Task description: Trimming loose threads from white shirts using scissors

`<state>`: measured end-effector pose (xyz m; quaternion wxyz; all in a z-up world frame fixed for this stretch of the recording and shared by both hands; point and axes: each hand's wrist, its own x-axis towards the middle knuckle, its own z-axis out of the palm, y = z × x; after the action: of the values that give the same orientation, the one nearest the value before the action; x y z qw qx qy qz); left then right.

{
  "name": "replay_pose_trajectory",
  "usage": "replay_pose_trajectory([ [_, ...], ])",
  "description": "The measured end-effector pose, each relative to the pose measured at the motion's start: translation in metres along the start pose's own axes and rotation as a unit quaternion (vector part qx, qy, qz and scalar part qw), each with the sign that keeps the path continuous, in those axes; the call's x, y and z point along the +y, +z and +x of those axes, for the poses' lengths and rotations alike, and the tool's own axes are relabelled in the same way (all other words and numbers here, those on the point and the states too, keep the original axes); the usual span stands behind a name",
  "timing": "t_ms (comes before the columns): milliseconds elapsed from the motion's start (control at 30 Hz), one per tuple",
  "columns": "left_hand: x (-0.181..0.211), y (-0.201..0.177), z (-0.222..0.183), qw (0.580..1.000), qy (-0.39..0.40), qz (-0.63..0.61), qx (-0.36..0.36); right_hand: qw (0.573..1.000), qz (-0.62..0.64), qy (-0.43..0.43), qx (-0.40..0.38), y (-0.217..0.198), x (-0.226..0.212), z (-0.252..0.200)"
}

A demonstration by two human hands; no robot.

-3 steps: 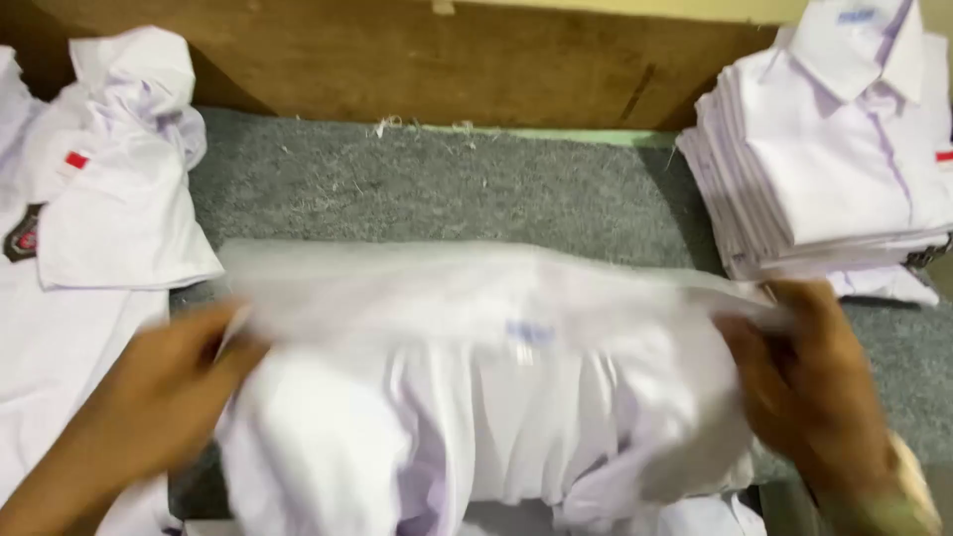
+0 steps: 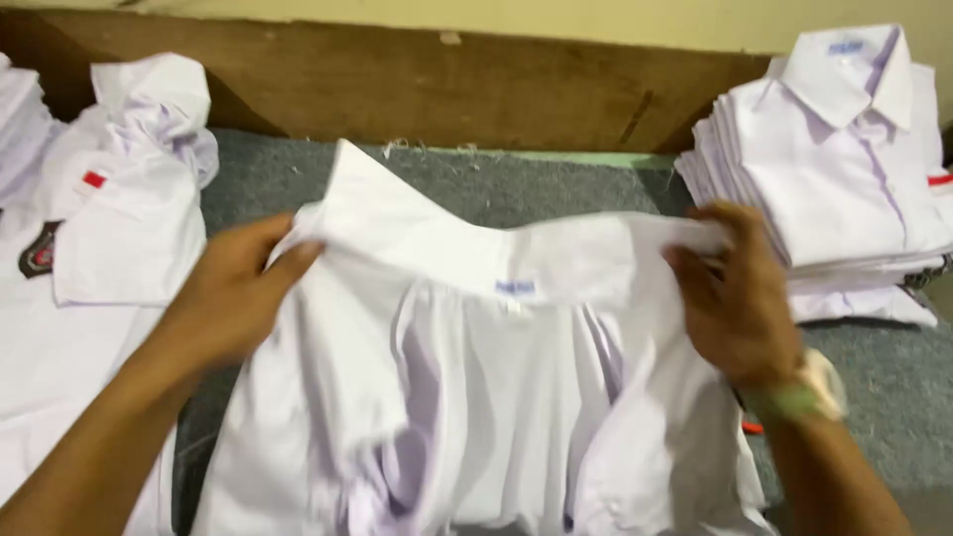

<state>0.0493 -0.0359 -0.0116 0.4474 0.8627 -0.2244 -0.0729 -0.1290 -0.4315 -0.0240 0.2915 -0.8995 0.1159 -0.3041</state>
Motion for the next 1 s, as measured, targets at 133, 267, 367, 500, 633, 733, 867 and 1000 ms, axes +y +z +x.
replay_pose_trajectory([
  [133,-0.061,0.023,0.097,0.995,0.068,-0.071,0.022,0.996,-0.067,-0.051,-0.011,0.065,0.054,0.078],
  [267,-0.076,0.030,0.123,0.999,0.040,0.011,-0.003,0.997,-0.045,-0.017,-0.062,0.108,0.089,0.119],
  [367,-0.066,0.030,0.122,0.990,-0.036,0.131,-0.032,0.984,-0.129,-0.015,-0.119,0.136,0.101,0.120],
  [500,-0.082,0.031,0.127,0.988,-0.079,0.127,-0.042,0.974,-0.163,0.022,-0.156,0.152,0.107,0.115],
  [633,-0.070,0.029,0.127,0.991,-0.096,0.096,-0.007,0.981,-0.125,0.022,-0.148,0.139,0.088,0.118],
  [733,-0.070,0.038,0.126,0.978,-0.060,0.193,0.058,0.983,-0.115,-0.006,-0.142,0.103,0.083,0.119],
  [867,-0.070,0.060,0.114,0.947,0.242,0.194,0.079,0.921,-0.289,0.101,-0.242,0.030,0.063,0.081],
  [1000,-0.039,0.087,0.089,0.952,0.222,0.169,-0.123,0.851,-0.389,0.219,-0.276,0.008,0.177,-0.003],
])
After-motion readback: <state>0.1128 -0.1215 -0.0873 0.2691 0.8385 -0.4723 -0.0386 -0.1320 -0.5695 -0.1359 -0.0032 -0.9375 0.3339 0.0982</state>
